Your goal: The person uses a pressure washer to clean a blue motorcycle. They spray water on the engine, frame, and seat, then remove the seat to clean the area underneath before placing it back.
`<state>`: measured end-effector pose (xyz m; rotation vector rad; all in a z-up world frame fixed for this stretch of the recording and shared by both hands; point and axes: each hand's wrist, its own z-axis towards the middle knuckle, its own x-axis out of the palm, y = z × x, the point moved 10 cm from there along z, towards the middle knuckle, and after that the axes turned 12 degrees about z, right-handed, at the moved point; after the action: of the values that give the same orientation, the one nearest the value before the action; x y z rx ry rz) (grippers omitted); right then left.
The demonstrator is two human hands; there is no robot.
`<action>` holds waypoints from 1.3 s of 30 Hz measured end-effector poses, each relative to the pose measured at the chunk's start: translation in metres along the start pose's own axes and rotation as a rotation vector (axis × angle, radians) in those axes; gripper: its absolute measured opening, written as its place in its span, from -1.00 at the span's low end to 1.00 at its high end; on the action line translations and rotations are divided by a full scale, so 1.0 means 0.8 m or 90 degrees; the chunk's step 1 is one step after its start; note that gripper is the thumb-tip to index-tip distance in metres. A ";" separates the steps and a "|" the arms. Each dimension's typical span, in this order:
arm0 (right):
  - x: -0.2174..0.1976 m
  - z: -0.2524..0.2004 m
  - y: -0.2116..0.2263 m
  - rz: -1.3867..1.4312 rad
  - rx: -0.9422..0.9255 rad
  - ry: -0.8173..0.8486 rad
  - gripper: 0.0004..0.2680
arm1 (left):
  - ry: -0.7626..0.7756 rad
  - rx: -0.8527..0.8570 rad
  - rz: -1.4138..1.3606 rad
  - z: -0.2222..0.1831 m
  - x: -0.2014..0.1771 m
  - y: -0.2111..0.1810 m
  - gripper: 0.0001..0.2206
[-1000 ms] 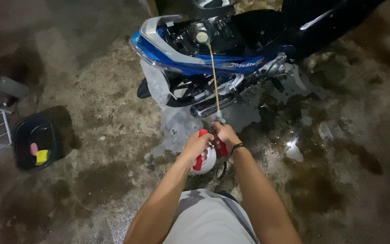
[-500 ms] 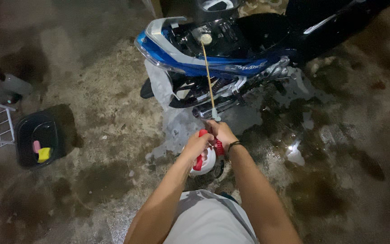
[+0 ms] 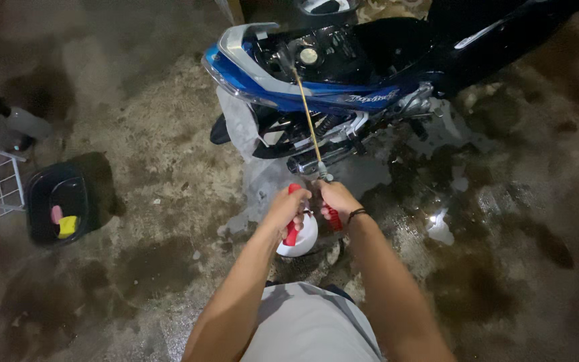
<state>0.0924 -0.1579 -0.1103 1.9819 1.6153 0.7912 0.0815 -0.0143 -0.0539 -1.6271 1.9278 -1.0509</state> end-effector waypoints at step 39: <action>-0.221 0.042 0.203 -0.402 0.090 0.198 -0.69 | -0.259 0.101 -0.271 0.079 0.165 -0.114 -0.89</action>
<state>0.2057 -0.3640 -0.0517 1.3253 2.3572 0.7605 0.1552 -0.1619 -0.0039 -2.0194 1.2388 -0.8998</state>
